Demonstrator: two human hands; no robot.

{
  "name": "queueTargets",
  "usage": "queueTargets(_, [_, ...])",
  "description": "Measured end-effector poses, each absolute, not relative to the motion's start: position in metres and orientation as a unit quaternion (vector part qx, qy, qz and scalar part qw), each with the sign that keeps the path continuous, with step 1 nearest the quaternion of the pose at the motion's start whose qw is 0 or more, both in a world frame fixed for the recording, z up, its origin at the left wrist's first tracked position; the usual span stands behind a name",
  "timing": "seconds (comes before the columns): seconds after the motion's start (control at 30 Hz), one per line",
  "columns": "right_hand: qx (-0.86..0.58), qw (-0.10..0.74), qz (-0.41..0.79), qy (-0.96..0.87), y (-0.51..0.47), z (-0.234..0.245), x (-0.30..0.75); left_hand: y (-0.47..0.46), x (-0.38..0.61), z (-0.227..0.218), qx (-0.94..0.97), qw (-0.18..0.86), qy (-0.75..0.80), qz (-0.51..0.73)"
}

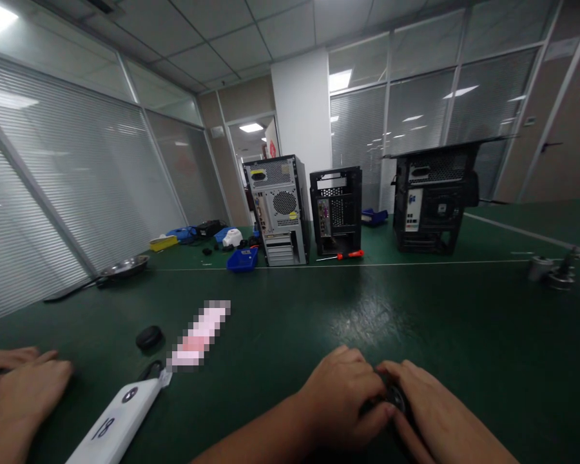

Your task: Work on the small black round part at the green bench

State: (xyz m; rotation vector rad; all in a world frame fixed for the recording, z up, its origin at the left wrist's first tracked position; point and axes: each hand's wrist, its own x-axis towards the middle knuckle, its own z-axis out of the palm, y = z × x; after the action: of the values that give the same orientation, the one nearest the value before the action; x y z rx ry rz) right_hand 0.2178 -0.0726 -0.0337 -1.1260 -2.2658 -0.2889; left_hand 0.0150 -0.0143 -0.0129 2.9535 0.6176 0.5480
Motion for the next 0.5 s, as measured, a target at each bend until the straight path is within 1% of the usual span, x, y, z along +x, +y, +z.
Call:
queueTargets(0.2, [-0.396, 0.288, -0.198, -0.849, -0.075, -0.021, 0.212, -0.015, 0.015, -0.009, 0.955, 0.060, 0.211, 0.198])
queueTargets(0.33, [-0.397, 0.299, -0.173, -0.850, -0.074, -0.021, 0.209, -0.015, 0.016, -0.009, 0.954, 0.057, 0.214, 0.200])
queueTargets(0.5, [-0.419, 0.294, -0.130, -0.850, -0.069, -0.035, 0.214, -0.013, 0.016, -0.012, 0.948, 0.027, 0.223, 0.225])
